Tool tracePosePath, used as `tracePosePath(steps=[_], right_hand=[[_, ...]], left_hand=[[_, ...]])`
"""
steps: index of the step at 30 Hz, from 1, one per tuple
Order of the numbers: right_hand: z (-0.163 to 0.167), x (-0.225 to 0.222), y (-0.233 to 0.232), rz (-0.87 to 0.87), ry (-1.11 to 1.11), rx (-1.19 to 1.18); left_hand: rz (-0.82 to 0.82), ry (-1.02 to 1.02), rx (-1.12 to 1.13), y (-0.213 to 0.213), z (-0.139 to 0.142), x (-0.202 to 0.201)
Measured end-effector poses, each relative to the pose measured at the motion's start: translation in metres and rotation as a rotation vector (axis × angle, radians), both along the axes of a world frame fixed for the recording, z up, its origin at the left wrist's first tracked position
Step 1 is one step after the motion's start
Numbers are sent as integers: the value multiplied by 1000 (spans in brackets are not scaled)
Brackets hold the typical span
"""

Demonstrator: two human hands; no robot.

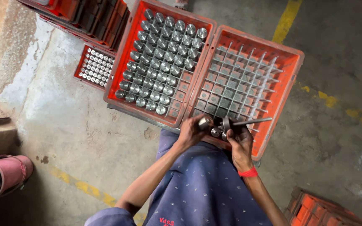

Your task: The person transfers small metal parts from one red crate to another using a metal tool. They repeatedly pick up parts and place them into the second crate, then move the filled crate to a metal cart.

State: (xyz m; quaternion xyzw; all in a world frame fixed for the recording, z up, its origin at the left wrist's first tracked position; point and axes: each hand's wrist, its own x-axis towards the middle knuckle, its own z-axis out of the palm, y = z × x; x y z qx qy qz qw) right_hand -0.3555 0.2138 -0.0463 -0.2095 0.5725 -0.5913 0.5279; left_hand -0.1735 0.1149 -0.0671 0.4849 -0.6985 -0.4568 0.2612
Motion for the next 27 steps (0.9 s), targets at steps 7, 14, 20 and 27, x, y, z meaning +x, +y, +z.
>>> tracePosePath(steps=[7, 14, 20, 27], right_hand=[[14, 5, 6, 174, 125, -60], [-34, -23, 25, 248, -64, 60], [-66, -76, 38, -129, -127, -137], [-38, -89, 40, -324, -158, -66]], left_hand=[[-273, -148, 69, 20, 18, -4], [-453, -97, 233, 15, 21, -6], [-656, -195, -138, 20, -6, -19], [-883, -113, -535, 36, -47, -63]])
